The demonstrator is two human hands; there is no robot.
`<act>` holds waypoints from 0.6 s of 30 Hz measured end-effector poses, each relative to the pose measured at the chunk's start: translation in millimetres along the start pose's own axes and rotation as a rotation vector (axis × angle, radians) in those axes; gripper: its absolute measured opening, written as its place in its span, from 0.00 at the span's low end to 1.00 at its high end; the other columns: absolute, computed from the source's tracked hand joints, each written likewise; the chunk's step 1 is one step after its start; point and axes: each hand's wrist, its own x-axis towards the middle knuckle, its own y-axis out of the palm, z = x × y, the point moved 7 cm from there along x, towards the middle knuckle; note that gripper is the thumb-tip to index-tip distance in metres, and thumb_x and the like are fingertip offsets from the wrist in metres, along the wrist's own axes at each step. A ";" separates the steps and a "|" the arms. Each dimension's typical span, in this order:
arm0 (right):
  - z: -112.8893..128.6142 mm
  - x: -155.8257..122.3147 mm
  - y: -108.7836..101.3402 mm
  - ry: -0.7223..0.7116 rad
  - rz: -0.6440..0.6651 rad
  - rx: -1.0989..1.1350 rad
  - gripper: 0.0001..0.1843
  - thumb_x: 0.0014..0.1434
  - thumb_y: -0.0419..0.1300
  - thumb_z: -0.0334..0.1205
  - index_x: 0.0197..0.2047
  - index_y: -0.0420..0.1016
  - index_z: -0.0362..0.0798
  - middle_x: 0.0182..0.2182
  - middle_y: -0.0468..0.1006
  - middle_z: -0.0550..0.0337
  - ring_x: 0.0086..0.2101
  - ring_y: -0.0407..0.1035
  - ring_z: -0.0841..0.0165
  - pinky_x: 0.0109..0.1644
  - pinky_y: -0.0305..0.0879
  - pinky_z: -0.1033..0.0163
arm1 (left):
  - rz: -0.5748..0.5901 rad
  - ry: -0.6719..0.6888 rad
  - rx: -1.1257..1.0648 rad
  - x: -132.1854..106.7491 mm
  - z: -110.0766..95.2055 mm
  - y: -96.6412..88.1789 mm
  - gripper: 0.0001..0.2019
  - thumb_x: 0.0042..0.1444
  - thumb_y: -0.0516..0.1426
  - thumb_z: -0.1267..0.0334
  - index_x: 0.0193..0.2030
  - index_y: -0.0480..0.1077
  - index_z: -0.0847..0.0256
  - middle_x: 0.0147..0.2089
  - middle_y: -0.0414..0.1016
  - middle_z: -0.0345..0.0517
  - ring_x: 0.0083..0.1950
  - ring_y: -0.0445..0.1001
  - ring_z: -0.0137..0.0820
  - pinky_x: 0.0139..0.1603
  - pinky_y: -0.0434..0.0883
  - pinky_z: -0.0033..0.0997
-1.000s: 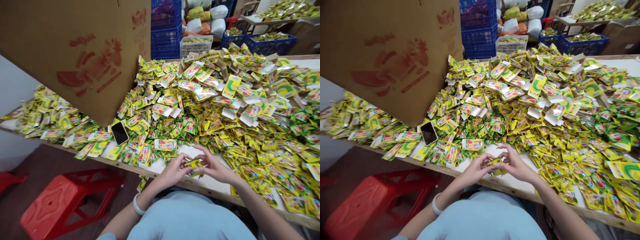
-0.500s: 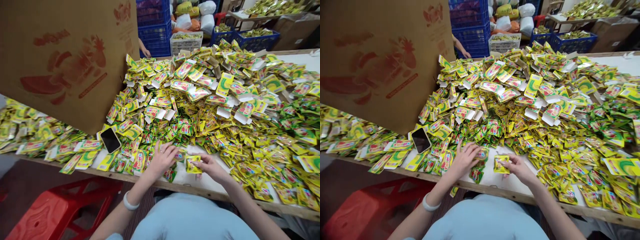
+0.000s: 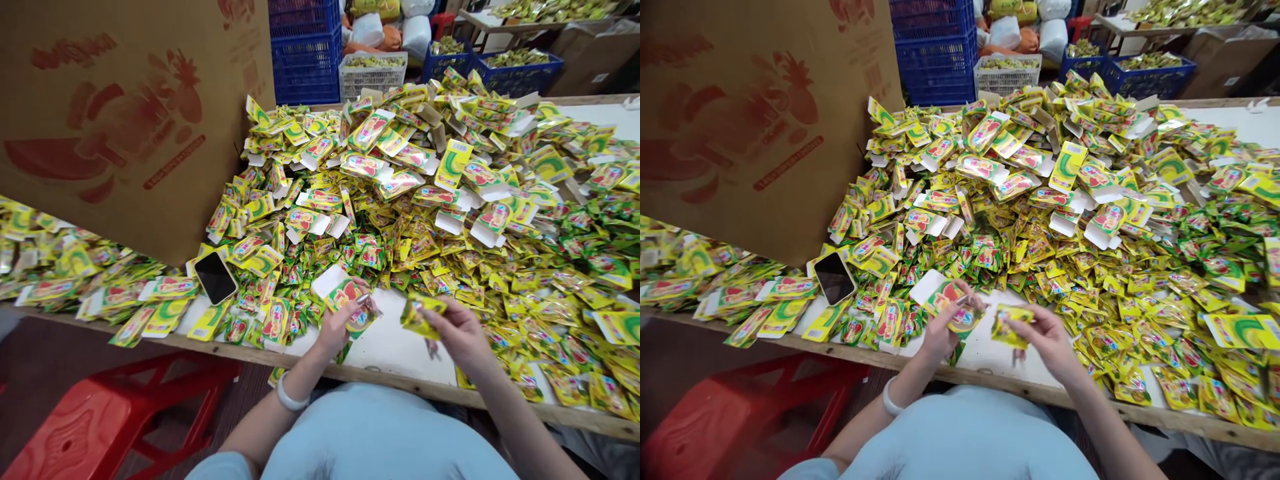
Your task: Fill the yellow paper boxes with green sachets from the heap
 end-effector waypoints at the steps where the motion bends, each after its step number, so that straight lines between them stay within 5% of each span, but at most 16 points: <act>1: 13.0 -0.1 -9.0 -0.074 -0.065 -0.046 0.17 0.52 0.71 0.52 0.36 0.76 0.50 0.24 0.76 0.63 0.14 0.64 0.74 0.14 0.66 0.67 | 0.032 -0.009 -0.095 -0.1 -2.2 2.0 0.30 0.62 0.43 0.38 0.54 0.67 0.62 0.41 0.75 0.54 0.35 0.76 0.38 0.36 0.77 0.42; 5: 55.4 5.3 -7.5 -0.323 -0.041 -0.255 0.11 0.60 0.66 0.44 0.46 0.77 0.53 0.35 0.79 0.58 0.22 0.70 0.70 0.21 0.71 0.64 | 0.271 -0.137 -0.468 -10.2 -11.5 19.6 0.28 0.44 0.66 0.41 0.39 0.69 0.65 0.28 0.72 0.45 0.27 0.72 0.31 0.31 0.73 0.32; 9: 85.0 7.4 34.3 -0.566 0.242 -0.612 0.07 0.66 0.59 0.39 0.45 0.78 0.51 0.40 0.79 0.54 0.38 0.75 0.67 0.39 0.74 0.63 | 0.393 -0.190 -0.381 -23.0 -20.0 28.7 0.22 0.48 0.66 0.46 0.32 0.67 0.65 0.27 0.69 0.43 0.27 0.69 0.28 0.31 0.71 0.29; 15: 76.1 -0.4 55.7 -0.382 0.598 -1.035 0.12 0.69 0.52 0.34 0.43 0.78 0.49 0.37 0.75 0.55 0.35 0.72 0.69 0.39 0.69 0.65 | 0.470 -0.161 -0.135 -26.1 -12.0 30.2 0.15 0.48 0.66 0.58 0.33 0.65 0.63 0.28 0.67 0.37 0.28 0.66 0.26 0.30 0.66 0.26; 18: 71.7 -2.6 48.2 -0.341 0.569 -0.941 0.09 0.68 0.54 0.37 0.44 0.76 0.50 0.36 0.75 0.57 0.33 0.72 0.69 0.37 0.68 0.66 | 0.559 -0.203 -0.211 -29.2 -1.2 34.4 0.17 0.50 0.66 0.57 0.39 0.64 0.62 0.29 0.67 0.36 0.26 0.66 0.25 0.28 0.66 0.25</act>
